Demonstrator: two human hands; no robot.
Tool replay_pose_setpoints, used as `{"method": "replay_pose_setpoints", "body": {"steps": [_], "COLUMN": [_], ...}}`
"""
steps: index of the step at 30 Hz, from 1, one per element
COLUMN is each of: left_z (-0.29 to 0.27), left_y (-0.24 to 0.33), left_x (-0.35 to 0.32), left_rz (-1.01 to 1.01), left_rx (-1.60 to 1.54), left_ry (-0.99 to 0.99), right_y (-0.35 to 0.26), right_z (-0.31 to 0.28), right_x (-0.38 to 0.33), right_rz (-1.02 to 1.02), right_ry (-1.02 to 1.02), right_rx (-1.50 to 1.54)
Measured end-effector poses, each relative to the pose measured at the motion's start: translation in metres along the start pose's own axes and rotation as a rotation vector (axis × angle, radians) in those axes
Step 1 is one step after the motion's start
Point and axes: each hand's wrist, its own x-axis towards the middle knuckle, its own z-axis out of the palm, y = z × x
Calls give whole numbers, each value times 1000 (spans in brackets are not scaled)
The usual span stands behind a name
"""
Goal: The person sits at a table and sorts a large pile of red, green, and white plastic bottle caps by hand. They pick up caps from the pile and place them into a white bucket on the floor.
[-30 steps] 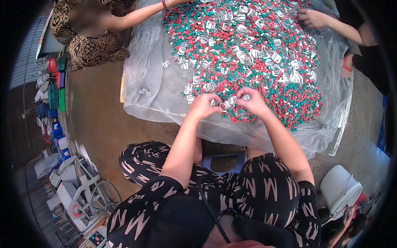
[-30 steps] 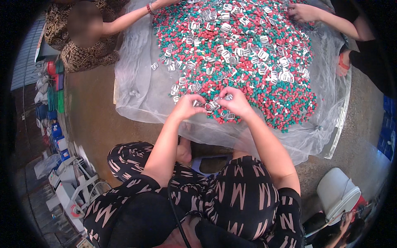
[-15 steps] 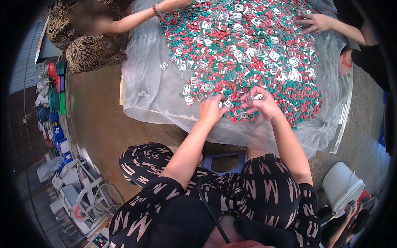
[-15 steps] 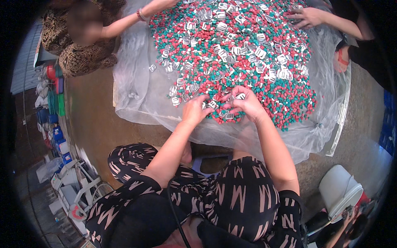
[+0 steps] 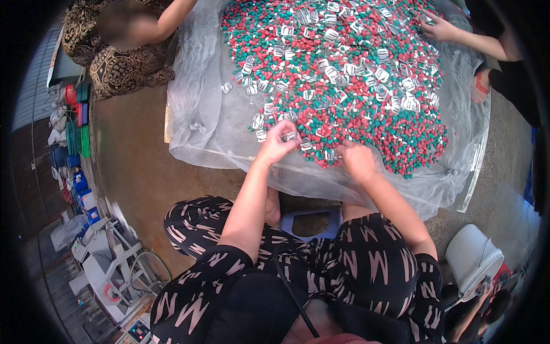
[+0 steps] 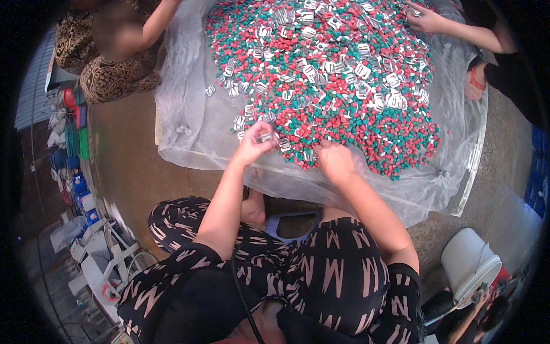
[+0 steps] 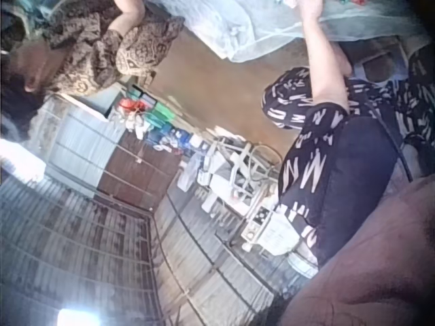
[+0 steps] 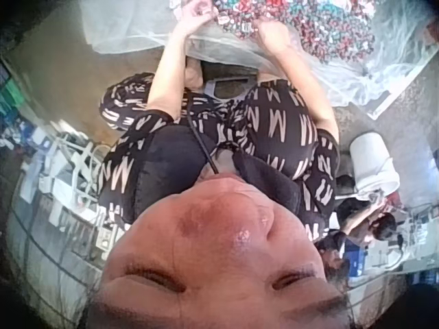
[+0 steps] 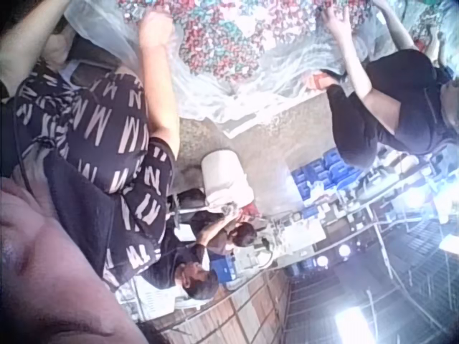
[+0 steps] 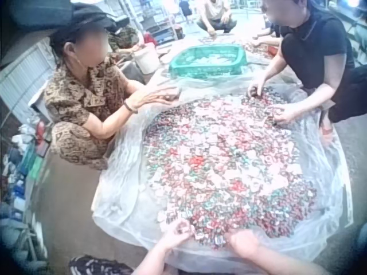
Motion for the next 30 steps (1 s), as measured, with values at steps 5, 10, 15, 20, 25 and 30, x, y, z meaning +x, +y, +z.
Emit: {"method": "replay_pose_setpoints", "body": {"steps": [5,10,15,20,25,30], "left_z": [33,29,-6,-34,-44,-1], "left_y": [3,-18,-8,3,-29,29], "left_x": [-13,-9,-2,5,31,31], "left_rz": [72,110,-81,74,105,-167], "left_rx": [732,824,-129,-425,181,861], "left_ry": [92,193,135,185,285,253], "right_y": [22,23,26,23,30,23], "right_z": [-20,-41,-43,-48,-39,-38], "right_x": [3,1,-1,-4,-2,-1], "right_rz": [258,325,255,241,433,504], "right_ry": [-103,-63,-83,-123,-144,-128], "right_rx": [968,1721,1849,2009,1747,1495]}}
